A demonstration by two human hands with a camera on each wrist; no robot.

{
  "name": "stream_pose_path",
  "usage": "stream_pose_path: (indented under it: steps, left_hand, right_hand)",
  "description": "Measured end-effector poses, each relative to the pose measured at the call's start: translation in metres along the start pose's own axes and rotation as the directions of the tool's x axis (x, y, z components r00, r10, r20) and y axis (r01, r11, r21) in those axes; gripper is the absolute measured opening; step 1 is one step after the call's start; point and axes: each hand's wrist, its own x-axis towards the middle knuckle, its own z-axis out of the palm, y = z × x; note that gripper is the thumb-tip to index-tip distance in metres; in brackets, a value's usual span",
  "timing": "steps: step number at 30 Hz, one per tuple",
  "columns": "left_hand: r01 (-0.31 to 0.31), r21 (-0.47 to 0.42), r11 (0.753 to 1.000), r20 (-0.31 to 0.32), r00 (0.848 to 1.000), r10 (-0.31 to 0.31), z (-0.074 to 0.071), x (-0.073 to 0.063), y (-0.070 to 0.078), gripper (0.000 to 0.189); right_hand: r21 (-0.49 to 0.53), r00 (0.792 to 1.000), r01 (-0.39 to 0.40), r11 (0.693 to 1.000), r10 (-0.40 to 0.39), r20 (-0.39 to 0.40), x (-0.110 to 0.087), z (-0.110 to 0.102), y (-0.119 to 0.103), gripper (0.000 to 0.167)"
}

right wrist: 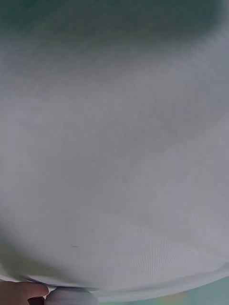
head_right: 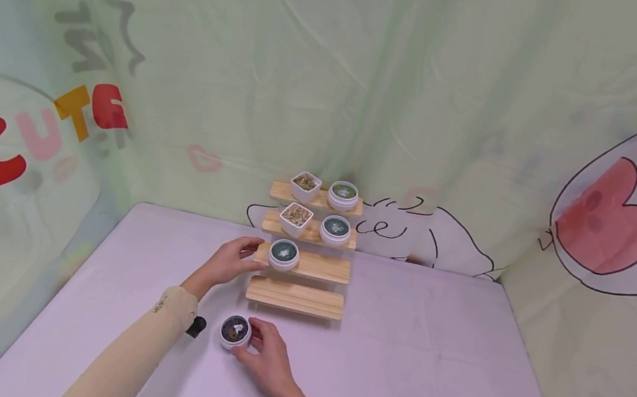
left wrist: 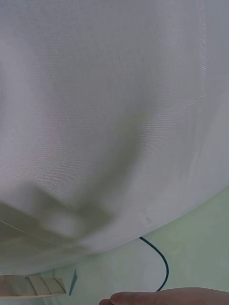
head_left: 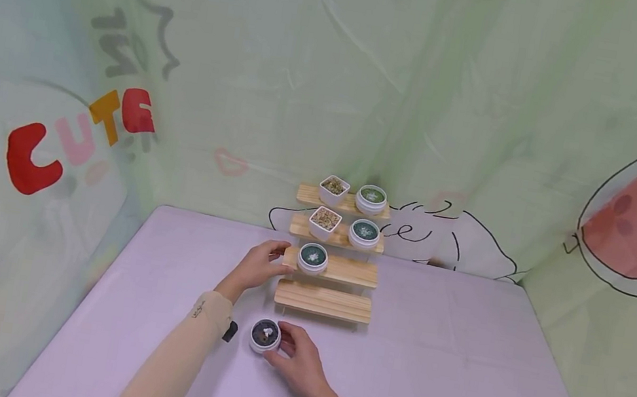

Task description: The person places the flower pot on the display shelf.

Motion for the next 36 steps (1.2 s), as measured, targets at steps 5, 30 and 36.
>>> stream_pose_path:
  steps: [5,30,36]
  left_hand:
    - [0.007,0.001,1.000,-0.004,1.000,-0.007,0.001,0.001,-0.002,0.063]
    - [-0.010,-0.008,1.000,0.002,1.000,0.010,0.000,0.002,-0.002,0.063]
    - [0.012,-0.004,1.000,0.009,1.000,-0.012,0.000,0.003,-0.003,0.064]
  right_hand:
    - [0.060,1.000,0.016,0.998,-0.015,-0.014,0.000,0.003,0.001,0.058]
    - [0.028,0.993,0.068,0.997,-0.065,-0.097,0.000,-0.004,-0.010,0.057]
    - [0.021,0.991,0.051,0.998,-0.048,-0.127,0.004,-0.024,-0.013,0.059]
